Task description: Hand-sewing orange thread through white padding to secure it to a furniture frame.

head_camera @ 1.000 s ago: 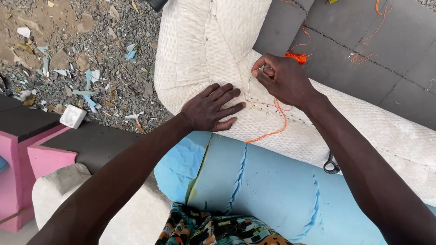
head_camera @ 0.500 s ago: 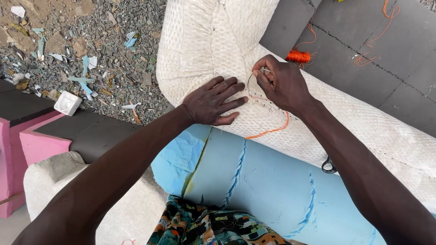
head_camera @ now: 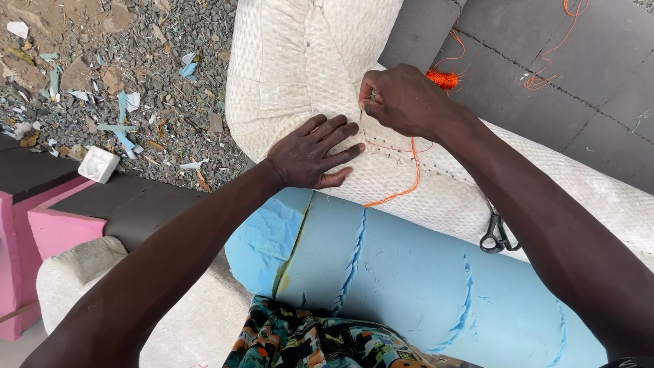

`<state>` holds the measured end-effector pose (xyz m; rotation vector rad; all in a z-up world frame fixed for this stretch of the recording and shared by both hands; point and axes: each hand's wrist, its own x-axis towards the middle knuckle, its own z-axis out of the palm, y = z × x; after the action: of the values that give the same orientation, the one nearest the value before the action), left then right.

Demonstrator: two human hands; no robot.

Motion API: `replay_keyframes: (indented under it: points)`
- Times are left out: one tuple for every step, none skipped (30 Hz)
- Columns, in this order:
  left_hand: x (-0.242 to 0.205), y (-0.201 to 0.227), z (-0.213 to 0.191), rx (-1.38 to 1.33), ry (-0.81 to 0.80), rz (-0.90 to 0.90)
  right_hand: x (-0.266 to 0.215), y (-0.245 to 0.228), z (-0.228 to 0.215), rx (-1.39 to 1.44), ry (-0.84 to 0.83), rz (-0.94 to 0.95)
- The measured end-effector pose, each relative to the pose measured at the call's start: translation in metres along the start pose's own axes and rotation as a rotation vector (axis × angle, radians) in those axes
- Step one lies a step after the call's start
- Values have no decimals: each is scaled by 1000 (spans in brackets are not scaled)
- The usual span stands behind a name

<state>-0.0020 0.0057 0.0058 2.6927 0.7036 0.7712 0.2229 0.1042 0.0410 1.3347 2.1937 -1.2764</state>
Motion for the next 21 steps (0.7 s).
replay_keyframes:
  points:
    - [0, 0, 0, -1, 1, 3, -1, 0, 1, 0, 2, 2]
    - [0, 0, 0, 4, -1, -2, -2, 0, 2, -33, 12, -18]
    - [0, 1, 0, 8, -4, -8, -3, 0, 4, -65, 20, -38]
    - [0, 0, 1, 7, -4, -7, -1, 3, 6, -64, 21, -37]
    - [0, 0, 1, 15, -4, -3, 1, 6, 8, -124, 24, -38]
    - [-1, 0, 0, 23, -5, 1, 3, 9, 11, -184, 28, -40]
    - [-1, 0, 1, 21, -6, 1, 3, 7, 8, -182, 27, -38]
    - [-1, 0, 2, 22, -10, -1, 4, 5, 5, -222, -17, -47]
    - [-2, 0, 2, 24, -15, -4, 6, 3, 2, -262, -62, -57]
    - [-1, 0, 1, 24, -17, -5, 8, 1, -2, -261, -63, -57]
    - [0, 0, 0, 32, -18, -3, 11, -1, -6, -201, -90, -51]
    - [0, 1, 0, 41, -20, -2, 14, -3, -10, -141, -118, -44]
    - [0, 1, 0, 42, -22, -3, 16, -8, -17, -140, -119, -47]
    - [-1, 1, 0, 39, -17, 0, 18, -12, -24, -116, -172, -47]
    - [-1, 0, 1, 35, -11, 5, 20, -16, -31, -93, -225, -46]
    - [-1, 0, 1, 35, -13, 5, 27, -17, -32, -92, -226, -47]
    - [-1, 0, 2, 39, -9, 5, 34, -17, -33, -157, -277, -25]
    - [-2, 0, 3, 43, -6, 5, 40, -18, -33, -223, -328, -3]
    - [-2, 0, 3, 40, -9, 5, 43, -24, -37, -219, -330, -3]
    - [-2, 0, 3, 36, -13, 5, 46, -31, -42, -264, -393, 24]
    - [-2, 0, 3, 33, -17, 6, 49, -37, -46, -310, -456, 51]
